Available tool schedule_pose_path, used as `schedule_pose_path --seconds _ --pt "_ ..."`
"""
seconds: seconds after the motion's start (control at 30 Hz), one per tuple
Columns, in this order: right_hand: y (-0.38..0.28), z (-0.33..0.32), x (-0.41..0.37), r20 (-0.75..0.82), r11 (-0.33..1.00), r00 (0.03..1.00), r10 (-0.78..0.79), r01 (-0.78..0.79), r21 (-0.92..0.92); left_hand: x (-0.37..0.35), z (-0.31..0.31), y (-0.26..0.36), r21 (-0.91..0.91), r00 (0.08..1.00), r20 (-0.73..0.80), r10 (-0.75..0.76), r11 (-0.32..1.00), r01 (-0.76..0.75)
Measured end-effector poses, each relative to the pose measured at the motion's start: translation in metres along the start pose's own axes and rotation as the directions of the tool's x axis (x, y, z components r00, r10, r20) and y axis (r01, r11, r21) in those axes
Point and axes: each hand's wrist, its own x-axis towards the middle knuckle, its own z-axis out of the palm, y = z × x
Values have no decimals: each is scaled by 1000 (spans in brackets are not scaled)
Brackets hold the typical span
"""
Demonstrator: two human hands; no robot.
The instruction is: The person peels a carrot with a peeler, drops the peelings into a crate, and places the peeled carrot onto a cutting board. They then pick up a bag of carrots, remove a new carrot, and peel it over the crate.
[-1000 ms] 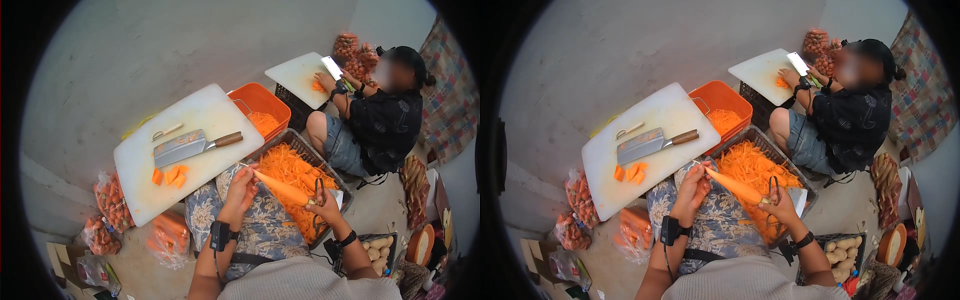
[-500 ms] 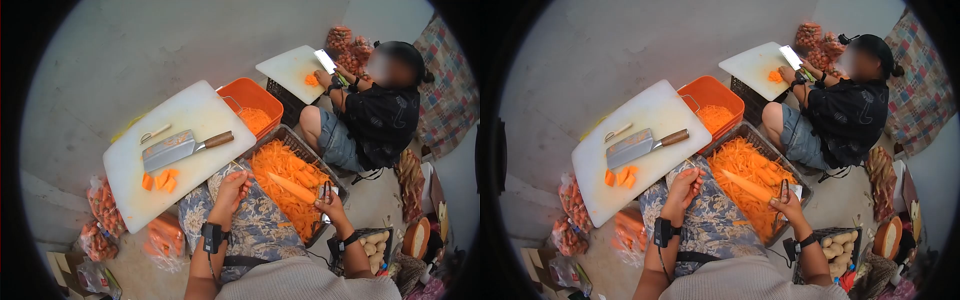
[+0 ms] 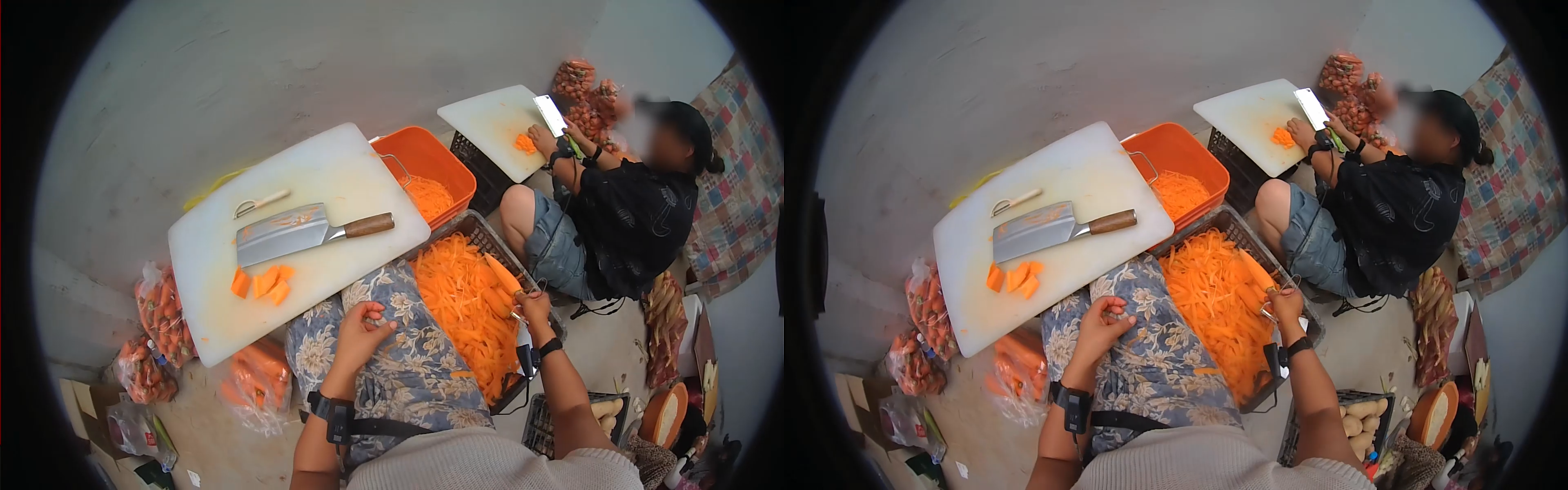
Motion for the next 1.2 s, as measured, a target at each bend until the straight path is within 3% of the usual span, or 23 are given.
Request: schedule_pose_path --seconds 0.07,0.13,0.17,0.23,0.33,0.5,0.57,0.6,0.67,0.7,0.77,0.8,0.87,0.93,1.0,1.07,1.2 --pt "20 0 31 -16 999 999 -42 42 -18 -6 -4 -5 68 999 -51 13 998 -9" --pt "25 -4 40 -27 972 991 -128 120 -200 -14 -4 -5 149 999 -9 -33 988 34" --pt "25 -6 40 -25 971 992 -128 120 -207 -17 -2 -3 144 999 -11 -38 989 40" --pt "19 -6 34 -62 993 995 -76 70 -96 -24 2 2 269 998 -4 65 961 -61" --pt "24 -11 38 -111 974 992 -57 32 -222 -24 3 -2 337 994 9 110 936 -106" --pt "33 -22 43 -136 982 990 -31 5 -190 -32 5 14 382 996 24 85 920 -88" --pt "45 -24 50 -290 966 955 -58 -20 -259 -40 10 21 417 996 30 86 904 -91" --pt "25 -20 27 -285 920 953 -101 -19 -390 -40 12 17 419 996 2 84 905 -77" --pt "52 -27 51 -254 868 944 -209 60 -492 -40 15 2 526 971 51 235 820 -227" --pt "47 -20 46 -223 862 951 -216 78 -501 -40 16 4 556 973 50 225 803 -214" --pt "31 -12 29 -84 689 917 -390 230 -687 -39 17 6 559 973 45 227 801 -213" --pt "27 -6 22 -52 679 917 -395 253 -689 -38 18 7 559 970 73 232 796 -233" --pt "15 11 6 307 887 875 -374 434 -158 -38 21 15 556 972 42 230 803 -214" --pt "-22 36 -43 417 872 820 -391 475 -116 -35 26 22 341 968 181 174 912 -228" --pt "-48 54 -82 608 895 710 -354 447 -1 -32 35 26 359 941 207 269 873 -329" --pt "-61 71 -103 677 886 648 -349 464 14 -39 42 38 407 928 177 328 834 -372" --pt "-52 89 -98 635 862 625 -454 488 137 -45 34 39 465 893 150 425 766 -443"
